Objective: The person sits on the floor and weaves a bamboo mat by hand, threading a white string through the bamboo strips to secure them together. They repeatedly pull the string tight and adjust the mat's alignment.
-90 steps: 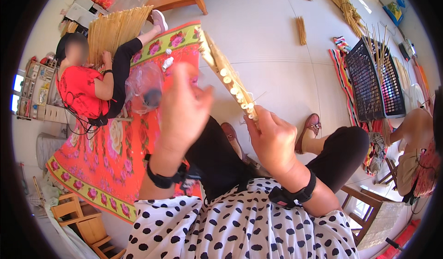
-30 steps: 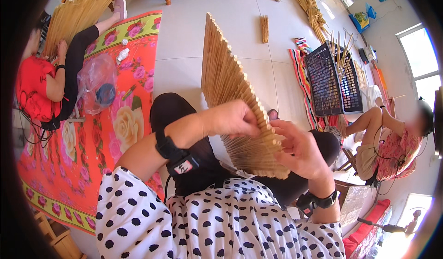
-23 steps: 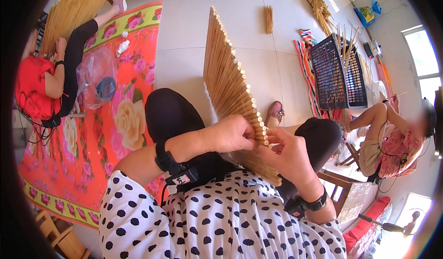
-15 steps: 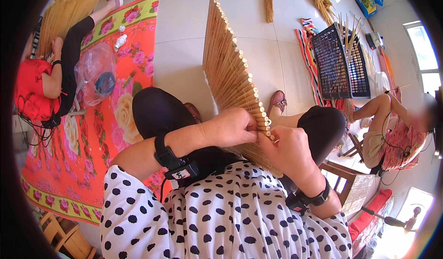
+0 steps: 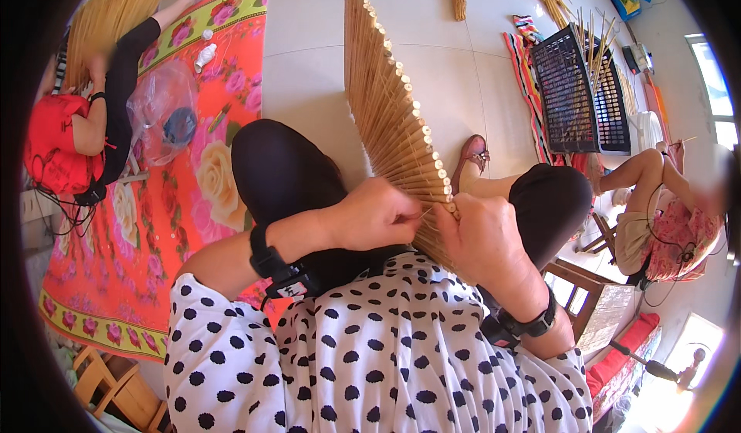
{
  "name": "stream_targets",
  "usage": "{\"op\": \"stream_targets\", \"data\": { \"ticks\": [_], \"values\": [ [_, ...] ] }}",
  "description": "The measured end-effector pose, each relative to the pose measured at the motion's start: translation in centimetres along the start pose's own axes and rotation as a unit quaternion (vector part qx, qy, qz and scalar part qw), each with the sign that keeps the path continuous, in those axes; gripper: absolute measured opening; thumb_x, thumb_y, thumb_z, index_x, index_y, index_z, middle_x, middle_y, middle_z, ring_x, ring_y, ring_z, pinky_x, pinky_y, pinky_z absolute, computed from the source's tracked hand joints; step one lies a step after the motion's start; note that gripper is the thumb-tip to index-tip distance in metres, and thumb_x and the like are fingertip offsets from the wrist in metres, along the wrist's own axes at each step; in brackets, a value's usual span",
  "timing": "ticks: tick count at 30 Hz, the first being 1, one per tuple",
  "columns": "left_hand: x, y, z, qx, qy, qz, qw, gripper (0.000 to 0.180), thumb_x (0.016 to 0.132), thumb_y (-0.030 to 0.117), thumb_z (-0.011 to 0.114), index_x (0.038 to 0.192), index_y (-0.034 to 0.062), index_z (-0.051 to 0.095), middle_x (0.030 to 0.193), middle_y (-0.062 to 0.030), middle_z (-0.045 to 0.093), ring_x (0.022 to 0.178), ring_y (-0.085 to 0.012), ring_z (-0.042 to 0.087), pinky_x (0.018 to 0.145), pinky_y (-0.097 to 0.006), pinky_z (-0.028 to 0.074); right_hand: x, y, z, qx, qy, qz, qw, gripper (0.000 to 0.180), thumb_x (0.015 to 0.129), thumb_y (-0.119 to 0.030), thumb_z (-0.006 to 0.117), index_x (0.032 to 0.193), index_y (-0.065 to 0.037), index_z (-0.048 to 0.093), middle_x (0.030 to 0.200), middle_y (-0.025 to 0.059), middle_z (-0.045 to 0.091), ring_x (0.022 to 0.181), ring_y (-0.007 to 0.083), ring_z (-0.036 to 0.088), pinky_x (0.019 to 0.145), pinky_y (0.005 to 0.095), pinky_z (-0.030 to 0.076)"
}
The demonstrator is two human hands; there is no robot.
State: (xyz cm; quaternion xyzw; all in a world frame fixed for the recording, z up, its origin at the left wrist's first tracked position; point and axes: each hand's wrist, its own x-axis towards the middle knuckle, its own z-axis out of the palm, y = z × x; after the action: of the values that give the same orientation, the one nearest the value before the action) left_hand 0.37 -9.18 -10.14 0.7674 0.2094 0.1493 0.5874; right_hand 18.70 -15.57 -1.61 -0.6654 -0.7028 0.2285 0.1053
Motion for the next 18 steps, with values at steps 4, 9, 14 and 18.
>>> {"op": "stream_targets", "data": {
  "ticks": [4, 9, 14, 18],
  "values": [
    [-7.3, -1.2, -0.1, 0.074, 0.004, 0.036, 0.997, 0.028, 0.081, 0.016, 0.066, 0.061, 0.0040, 0.050, 0.059, -0.0139, 0.051, 0.053, -0.0339, 0.054, 0.050, -0.043, 0.042, 0.5, 5.2, -1.2, -0.070, 0.055, 0.079, 0.993, 0.033, 0.091, -0.021, 0.064, 0.071, 0.005, 0.058, 0.064, 0.0267, 0.056, 0.065, 0.0446, 0.060, 0.055, 0.0461, 0.046],
    [-13.1, 1.7, -2.8, 0.248, 0.040, -0.081, 0.964, 0.026, 0.080, 0.015, 0.070, 0.062, 0.0050, 0.054, 0.063, -0.0093, 0.055, 0.057, -0.0313, 0.058, 0.051, -0.040, 0.045, 0.1, 6.1, -1.7, -0.023, 0.055, 0.042, 0.997, 0.031, 0.089, -0.014, 0.065, 0.069, 0.007, 0.054, 0.061, 0.0258, 0.053, 0.058, 0.0432, 0.056, 0.051, 0.0423, 0.041],
    [-15.2, 5.1, -5.0, 0.364, -0.018, -0.229, 0.902, 0.014, 0.081, 0.017, 0.072, 0.080, 0.0049, 0.064, 0.081, -0.0076, 0.063, 0.070, -0.0297, 0.065, 0.059, -0.038, 0.050, 0.1, 5.7, -1.0, -0.004, 0.066, -0.005, 0.998, 0.031, 0.089, -0.012, 0.066, 0.069, 0.007, 0.052, 0.057, 0.0240, 0.049, 0.054, 0.0428, 0.051, 0.048, 0.0413, 0.038],
    [-9.6, 6.8, -3.0, 0.358, 0.177, -0.093, 0.912, 0.029, 0.083, 0.010, 0.072, 0.110, 0.0009, 0.063, 0.108, -0.0112, 0.062, 0.072, -0.0258, 0.065, 0.063, -0.036, 0.053, 0.0, 4.5, -0.9, -0.002, 0.077, -0.017, 0.997, 0.032, 0.089, -0.013, 0.066, 0.068, 0.006, 0.052, 0.056, 0.0236, 0.049, 0.053, 0.0427, 0.051, 0.047, 0.0417, 0.038]
  ]
}}
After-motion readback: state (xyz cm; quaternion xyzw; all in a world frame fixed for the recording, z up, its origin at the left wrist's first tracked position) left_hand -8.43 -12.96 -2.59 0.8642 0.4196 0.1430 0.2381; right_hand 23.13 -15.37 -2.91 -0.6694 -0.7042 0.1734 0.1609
